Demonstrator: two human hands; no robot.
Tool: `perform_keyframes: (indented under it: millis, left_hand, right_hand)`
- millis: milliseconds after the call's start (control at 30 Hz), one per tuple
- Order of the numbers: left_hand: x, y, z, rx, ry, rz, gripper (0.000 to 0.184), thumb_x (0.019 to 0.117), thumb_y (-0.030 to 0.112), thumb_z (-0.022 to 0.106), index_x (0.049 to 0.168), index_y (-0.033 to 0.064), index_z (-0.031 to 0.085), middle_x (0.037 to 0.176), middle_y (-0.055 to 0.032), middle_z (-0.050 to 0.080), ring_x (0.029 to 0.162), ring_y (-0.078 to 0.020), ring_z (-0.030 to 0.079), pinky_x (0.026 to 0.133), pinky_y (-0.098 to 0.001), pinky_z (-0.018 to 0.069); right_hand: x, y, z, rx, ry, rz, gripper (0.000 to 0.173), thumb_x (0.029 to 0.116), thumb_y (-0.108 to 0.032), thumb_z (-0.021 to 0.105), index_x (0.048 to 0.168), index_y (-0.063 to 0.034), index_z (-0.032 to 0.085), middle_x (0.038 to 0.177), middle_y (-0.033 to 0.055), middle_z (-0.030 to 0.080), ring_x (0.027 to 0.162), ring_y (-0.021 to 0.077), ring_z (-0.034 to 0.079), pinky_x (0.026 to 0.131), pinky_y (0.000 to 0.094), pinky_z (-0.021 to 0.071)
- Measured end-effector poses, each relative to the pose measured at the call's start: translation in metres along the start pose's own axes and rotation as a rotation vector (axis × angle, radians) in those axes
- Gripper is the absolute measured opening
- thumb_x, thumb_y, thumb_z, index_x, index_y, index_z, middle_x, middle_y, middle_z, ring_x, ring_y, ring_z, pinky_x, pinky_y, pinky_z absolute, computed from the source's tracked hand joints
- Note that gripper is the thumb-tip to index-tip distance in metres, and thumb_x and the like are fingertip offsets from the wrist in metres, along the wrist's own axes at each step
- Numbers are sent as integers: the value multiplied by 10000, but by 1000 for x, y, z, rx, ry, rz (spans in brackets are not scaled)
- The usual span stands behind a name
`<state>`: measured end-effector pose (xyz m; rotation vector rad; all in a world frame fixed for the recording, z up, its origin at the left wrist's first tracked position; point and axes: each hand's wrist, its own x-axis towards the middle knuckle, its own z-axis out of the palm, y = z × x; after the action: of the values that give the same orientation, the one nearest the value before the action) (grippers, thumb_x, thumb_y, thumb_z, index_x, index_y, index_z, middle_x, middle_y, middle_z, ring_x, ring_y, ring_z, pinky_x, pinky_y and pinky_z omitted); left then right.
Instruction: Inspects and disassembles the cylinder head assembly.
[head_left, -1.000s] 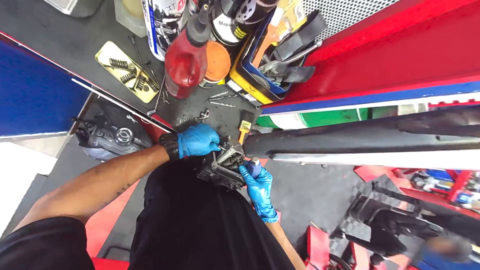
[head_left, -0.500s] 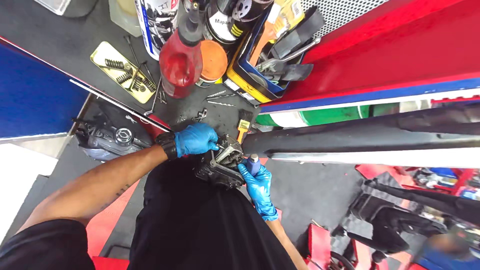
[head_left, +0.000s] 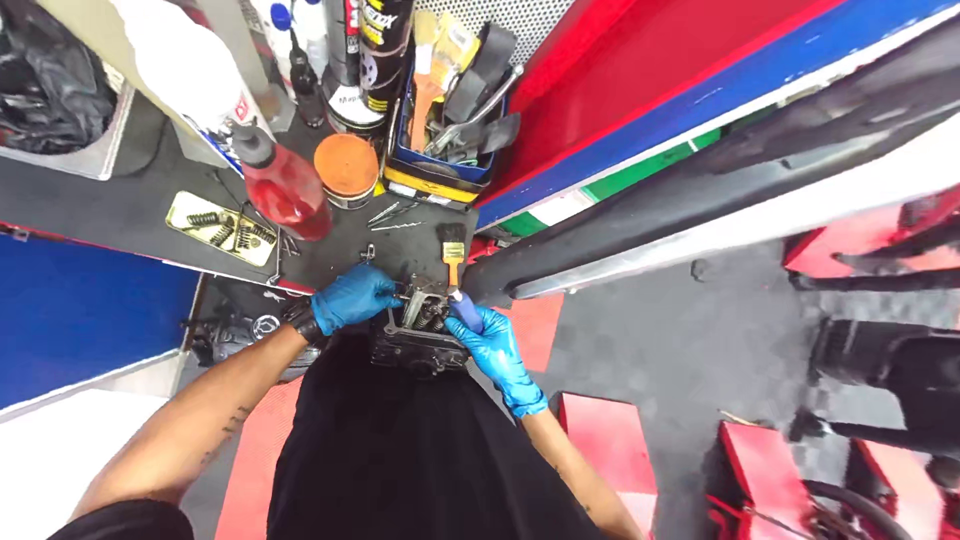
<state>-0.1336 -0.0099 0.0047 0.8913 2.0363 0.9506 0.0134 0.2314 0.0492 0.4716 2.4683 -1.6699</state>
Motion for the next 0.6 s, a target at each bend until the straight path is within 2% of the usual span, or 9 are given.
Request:
perform_keyframes:
  millis: [133,367,600]
  left_hand:
    - [0,5,0,16,20,-24,291,957,282,695,983,-4,747,977,-170,718,952,-310,684,896,-539,525]
    - [0,1,0,26,8,-7,312,984,288,658,979,-13,743,966,-177,716,942,-312,682,890,-538,518]
    - [-3,0,3,-17,53,3,295,964,287,689,994,1,756,993,-166,724,974,-299,687,915,-528,523]
  right_hand:
    - [0,1,0,-12,-8,11,128,903,-193,761,893,-72,722,744,-40,675,678,9,624,666,223,530]
    - [1,0,1,2,-4,15,120,902,-184,763,913,-69,733,750,-43,685,681,0,629,670,214,534]
    - [0,2,1,27,1,3,103,896,-164,766,881,-75,716,727,-52,671,657,1,619,643,210,524]
